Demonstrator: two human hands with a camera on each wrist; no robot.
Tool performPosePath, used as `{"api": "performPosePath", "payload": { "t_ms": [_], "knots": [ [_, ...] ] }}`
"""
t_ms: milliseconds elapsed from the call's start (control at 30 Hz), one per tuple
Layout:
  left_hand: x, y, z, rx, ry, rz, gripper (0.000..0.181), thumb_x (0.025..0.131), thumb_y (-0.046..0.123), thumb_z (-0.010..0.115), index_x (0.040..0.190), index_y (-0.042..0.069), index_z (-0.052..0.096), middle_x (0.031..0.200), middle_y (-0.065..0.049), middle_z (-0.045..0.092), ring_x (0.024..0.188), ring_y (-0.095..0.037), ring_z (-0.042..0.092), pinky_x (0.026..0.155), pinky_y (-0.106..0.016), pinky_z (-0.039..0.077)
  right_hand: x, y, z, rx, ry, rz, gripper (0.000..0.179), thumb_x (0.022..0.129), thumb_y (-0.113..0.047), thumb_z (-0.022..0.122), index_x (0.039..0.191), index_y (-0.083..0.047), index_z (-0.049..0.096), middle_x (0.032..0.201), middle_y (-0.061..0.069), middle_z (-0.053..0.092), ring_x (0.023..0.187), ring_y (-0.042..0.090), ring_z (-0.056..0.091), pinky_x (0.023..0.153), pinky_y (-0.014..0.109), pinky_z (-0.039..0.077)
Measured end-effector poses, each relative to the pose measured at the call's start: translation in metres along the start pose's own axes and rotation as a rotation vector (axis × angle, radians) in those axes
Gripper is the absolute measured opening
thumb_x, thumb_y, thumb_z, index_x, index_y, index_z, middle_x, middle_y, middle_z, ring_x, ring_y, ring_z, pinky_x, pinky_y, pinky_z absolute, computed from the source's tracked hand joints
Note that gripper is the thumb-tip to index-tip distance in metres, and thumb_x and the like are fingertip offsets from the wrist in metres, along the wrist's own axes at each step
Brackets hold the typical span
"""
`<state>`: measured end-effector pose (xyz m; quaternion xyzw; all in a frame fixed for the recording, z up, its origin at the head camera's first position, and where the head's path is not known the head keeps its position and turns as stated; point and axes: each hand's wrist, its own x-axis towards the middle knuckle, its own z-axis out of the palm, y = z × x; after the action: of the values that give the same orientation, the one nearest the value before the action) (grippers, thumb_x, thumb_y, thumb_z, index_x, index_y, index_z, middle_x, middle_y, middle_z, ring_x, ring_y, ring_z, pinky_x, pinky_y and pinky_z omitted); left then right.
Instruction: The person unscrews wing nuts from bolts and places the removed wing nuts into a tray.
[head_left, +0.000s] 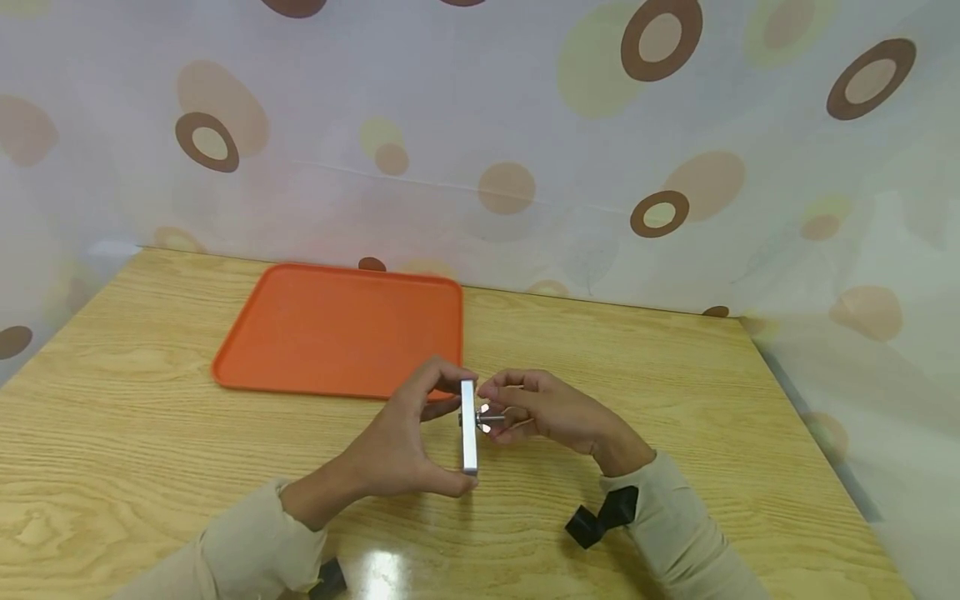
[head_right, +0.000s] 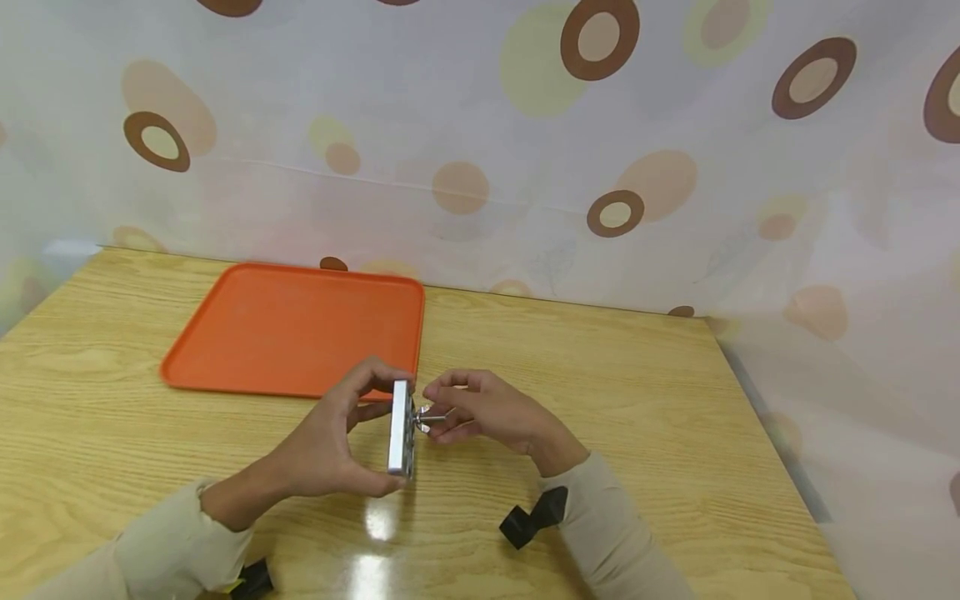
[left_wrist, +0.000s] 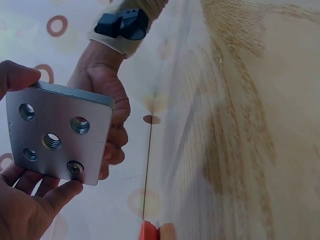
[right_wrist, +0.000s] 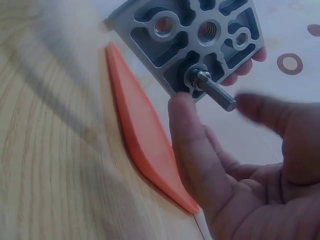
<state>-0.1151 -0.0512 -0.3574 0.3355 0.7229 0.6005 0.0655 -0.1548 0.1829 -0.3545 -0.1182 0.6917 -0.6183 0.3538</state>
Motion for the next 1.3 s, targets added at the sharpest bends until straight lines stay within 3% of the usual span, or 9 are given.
{"api": "performPosePath", "payload": {
  "t_ms": [133,267,700,1067,1300],
  "knots": [
    [-0.0003,-0.0003,0.0001,0.002,0.003,0.003,0.078,0.061,0.002,0.086,0.127,0.013,0.046,0.13,-0.009,0.05,0.125,-0.025,0.05,0.114,-0.04,0.049,0.0014,0.0018,0.0013,0.06,-0.005,0.066,0.026,0.107,-0.025,0.039,0.107,-0.009,0.06,0.081,-0.002,0.073,0.068,0.007,0.071,0.065,0.021,0.064],
    [-0.0004,-0.0002,0.0003,0.003,0.004,0.006,0.078,0.061,0.002,0.086,0.127,0.013,0.046,0.13,-0.007,0.05,0.124,-0.022,0.05,0.114,-0.04,0.049,0.003,0.0028,0.0033,0.056,-0.024,0.07,0.022,0.106,-0.023,0.041,0.105,-0.012,0.06,0.078,-0.003,0.073,0.064,0.005,0.07,0.061,0.019,0.062],
    [-0.0005,-0.0007,0.001,-0.004,0.009,0.013,0.079,0.059,0.002,0.085,0.127,0.013,0.046,0.13,-0.01,0.051,0.125,-0.032,0.05,0.113,-0.04,0.05,0.0021,0.0006,0.0053,0.046,-0.02,0.068,0.022,0.106,-0.024,0.042,0.102,-0.013,0.061,0.09,-0.004,0.07,0.073,0.009,0.07,0.068,0.022,0.064],
    [-0.0014,-0.0002,0.0016,0.01,0.013,0.004,0.077,0.06,0.002,0.085,0.125,0.014,0.046,0.131,-0.007,0.05,0.124,-0.023,0.049,0.113,-0.038,0.05,-0.0006,-0.0018,0.0039,-0.009,-0.048,0.034,0.009,0.102,-0.018,0.052,0.103,-0.011,0.058,0.093,0.0,0.068,0.077,0.011,0.07,0.071,0.023,0.064],
    [-0.001,-0.0006,0.0018,-0.002,0.017,0.01,0.078,0.059,0.001,0.085,0.126,0.013,0.046,0.13,-0.014,0.05,0.124,-0.033,0.051,0.112,-0.038,0.051,0.0004,0.0011,0.002,-0.044,-0.062,0.001,0.012,0.098,-0.012,0.057,0.108,-0.006,0.055,0.089,-0.001,0.068,0.08,0.012,0.068,0.073,0.025,0.064]
  ]
}}
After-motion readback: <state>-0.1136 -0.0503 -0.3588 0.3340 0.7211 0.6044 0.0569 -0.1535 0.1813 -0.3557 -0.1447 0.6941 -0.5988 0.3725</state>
